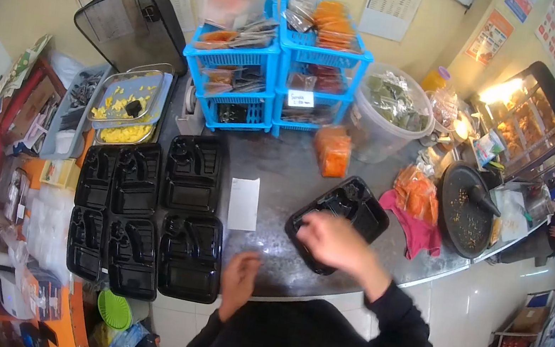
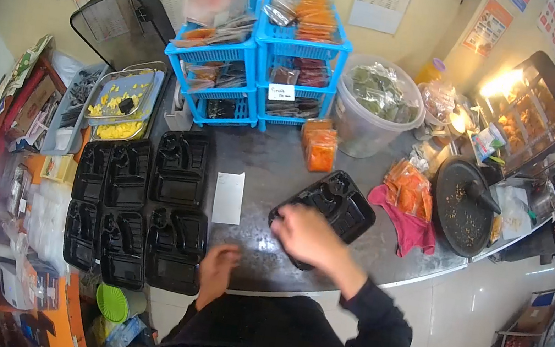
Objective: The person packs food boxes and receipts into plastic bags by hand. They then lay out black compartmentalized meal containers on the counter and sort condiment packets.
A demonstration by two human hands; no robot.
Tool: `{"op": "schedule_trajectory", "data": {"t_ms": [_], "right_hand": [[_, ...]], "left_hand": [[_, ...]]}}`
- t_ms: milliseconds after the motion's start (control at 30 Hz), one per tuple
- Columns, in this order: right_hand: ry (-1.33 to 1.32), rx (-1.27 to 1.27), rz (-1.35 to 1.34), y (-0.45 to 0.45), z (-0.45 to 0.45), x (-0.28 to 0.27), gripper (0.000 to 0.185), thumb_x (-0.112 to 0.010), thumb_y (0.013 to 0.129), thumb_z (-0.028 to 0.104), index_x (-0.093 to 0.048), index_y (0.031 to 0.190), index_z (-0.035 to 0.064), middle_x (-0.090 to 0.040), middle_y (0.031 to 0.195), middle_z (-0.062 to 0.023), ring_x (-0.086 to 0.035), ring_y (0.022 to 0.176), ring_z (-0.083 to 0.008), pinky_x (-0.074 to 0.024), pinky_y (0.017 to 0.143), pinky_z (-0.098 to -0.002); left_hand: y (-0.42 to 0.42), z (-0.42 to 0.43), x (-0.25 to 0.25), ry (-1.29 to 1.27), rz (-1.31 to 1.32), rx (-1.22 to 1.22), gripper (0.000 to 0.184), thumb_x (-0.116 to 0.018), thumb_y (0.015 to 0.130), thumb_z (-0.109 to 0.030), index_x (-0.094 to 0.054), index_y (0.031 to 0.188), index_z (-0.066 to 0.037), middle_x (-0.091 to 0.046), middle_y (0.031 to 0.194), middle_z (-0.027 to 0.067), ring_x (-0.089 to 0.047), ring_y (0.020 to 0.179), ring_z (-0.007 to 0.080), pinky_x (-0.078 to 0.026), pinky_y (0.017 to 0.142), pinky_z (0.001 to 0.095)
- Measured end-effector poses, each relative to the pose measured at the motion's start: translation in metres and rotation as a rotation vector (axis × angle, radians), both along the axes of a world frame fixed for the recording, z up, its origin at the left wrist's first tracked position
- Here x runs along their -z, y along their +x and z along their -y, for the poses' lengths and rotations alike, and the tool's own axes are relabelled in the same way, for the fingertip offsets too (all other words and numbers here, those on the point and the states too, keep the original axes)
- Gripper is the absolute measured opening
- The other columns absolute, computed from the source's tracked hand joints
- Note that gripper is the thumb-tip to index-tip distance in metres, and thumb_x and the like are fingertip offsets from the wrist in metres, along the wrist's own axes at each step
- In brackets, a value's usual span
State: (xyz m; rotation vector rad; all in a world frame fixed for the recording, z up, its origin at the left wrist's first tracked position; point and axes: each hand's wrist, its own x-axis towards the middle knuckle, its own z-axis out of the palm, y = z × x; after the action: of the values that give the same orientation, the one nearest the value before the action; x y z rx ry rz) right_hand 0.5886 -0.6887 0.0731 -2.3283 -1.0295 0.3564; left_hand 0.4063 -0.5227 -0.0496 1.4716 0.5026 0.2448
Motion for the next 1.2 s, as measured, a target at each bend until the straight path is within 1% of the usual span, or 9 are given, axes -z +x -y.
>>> {"op": "schedule_trajectory", "data": {"t_ms": [67,133,367,500,633,833,933,1067,1200], "right_hand": [[-0.238,0.204,0.34,-0.052,0.008,0.074,0.037,-0.068,0.08,0.018,-0.062,0.113,0.0033,-0.06,0.097,-0.0118,-0.062,0.087,-0.0323,-0.0553,0.067,-0.0416],[-0.204,0.262,0.362,-0.064,0.009,0.107,0.036,-0.067,0.078,0.017,-0.064,0.113,0.0048,-0.058,0.096,-0.0098,-0.061,0.085,-0.0312,-0.0546,0.066,-0.0407],[-0.127,0.302,0.292,-0.08,0.061,0.11,0.031,-0.068,0.075,0.014,-0.069,0.106,0.0137,-0.056,0.089,-0.0057,-0.06,0.085,-0.0252,-0.0523,0.061,-0.0386],[-0.1,0.235,0.244,-0.085,0.097,0.089,0.028,-0.072,0.075,0.017,-0.07,0.102,0.014,-0.058,0.087,-0.0046,-0.061,0.082,-0.026,-0.0523,0.062,-0.0388],[-0.083,0.143,0.22,-0.082,0.109,0.08,0.025,-0.071,0.077,0.018,-0.07,0.101,0.012,-0.06,0.084,-0.0056,-0.062,0.082,-0.027,-0.0524,0.063,-0.0406],[-0.014,0.058,0.201,-0.079,0.11,0.059,0.021,-0.072,0.077,0.018,-0.067,0.096,0.01,-0.06,0.082,-0.0058,-0.063,0.08,-0.0277,-0.0516,0.063,-0.0411],[-0.008,0.056,0.137,-0.074,0.111,0.046,0.023,-0.074,0.075,0.018,-0.065,0.095,0.0098,-0.06,0.082,-0.0062,-0.062,0.08,-0.0285,-0.0505,0.062,-0.0421],[-0.043,0.006,0.155,-0.065,0.11,0.017,0.027,-0.076,0.073,0.016,-0.063,0.097,0.0097,-0.058,0.081,-0.0071,-0.062,0.079,-0.0297,-0.0497,0.061,-0.0427],[0.051,-0.054,0.235,-0.048,0.099,-0.064,0.029,-0.074,0.074,0.015,-0.064,0.101,0.0085,-0.057,0.086,-0.008,-0.062,0.082,-0.0283,-0.051,0.062,-0.0396]], "left_hand": [[0.026,0.02,0.036,0.119,-0.035,0.255,0.073,-0.071,0.079,-0.01,-0.036,0.142,0.0,-0.043,0.139,0.025,-0.045,0.13,0.0397,-0.044,0.102,0.0443],[0.048,0.034,0.05,0.806,0.046,0.436,0.11,-0.084,0.069,-0.023,-0.013,0.15,0.001,-0.018,0.153,0.0291,-0.024,0.142,0.0456,-0.035,0.108,0.0499],[0.068,0.023,0.035,0.884,-0.073,0.426,0.144,-0.091,0.046,-0.053,-0.008,0.15,0.003,-0.009,0.154,0.0323,-0.008,0.145,0.0467,-0.012,0.117,0.0538],[0.067,0.057,0.024,0.78,0.108,0.618,0.149,-0.095,0.044,-0.046,-0.002,0.15,0.005,-0.01,0.155,0.0306,-0.011,0.146,0.0429,-0.015,0.118,0.0488],[0.062,0.116,0.059,0.251,0.322,0.288,0.154,-0.099,0.044,-0.034,0.008,0.149,0.003,-0.015,0.154,0.024,-0.02,0.144,0.0334,-0.02,0.118,0.0457],[0.053,0.112,0.092,0.281,0.207,0.22,0.138,-0.099,0.047,-0.033,-0.012,0.148,0.001,-0.028,0.148,0.0206,-0.027,0.141,0.0311,-0.024,0.117,0.0427],[0.052,0.118,0.047,-0.098,0.178,0.219,0.134,-0.098,0.046,-0.035,-0.018,0.147,0.001,-0.03,0.147,0.0199,-0.026,0.142,0.0316,-0.025,0.117,0.0435],[0.05,0.115,0.05,0.273,0.376,0.138,0.128,-0.094,0.055,-0.041,-0.016,0.149,-0.003,-0.032,0.147,0.0202,-0.034,0.139,0.0314,-0.024,0.116,0.0473],[0.047,0.098,0.017,0.847,0.426,0.252,0.087,-0.085,0.068,-0.037,-0.042,0.138,-0.01,-0.046,0.137,0.0169,-0.044,0.13,0.0332,-0.029,0.108,0.0564]]}}
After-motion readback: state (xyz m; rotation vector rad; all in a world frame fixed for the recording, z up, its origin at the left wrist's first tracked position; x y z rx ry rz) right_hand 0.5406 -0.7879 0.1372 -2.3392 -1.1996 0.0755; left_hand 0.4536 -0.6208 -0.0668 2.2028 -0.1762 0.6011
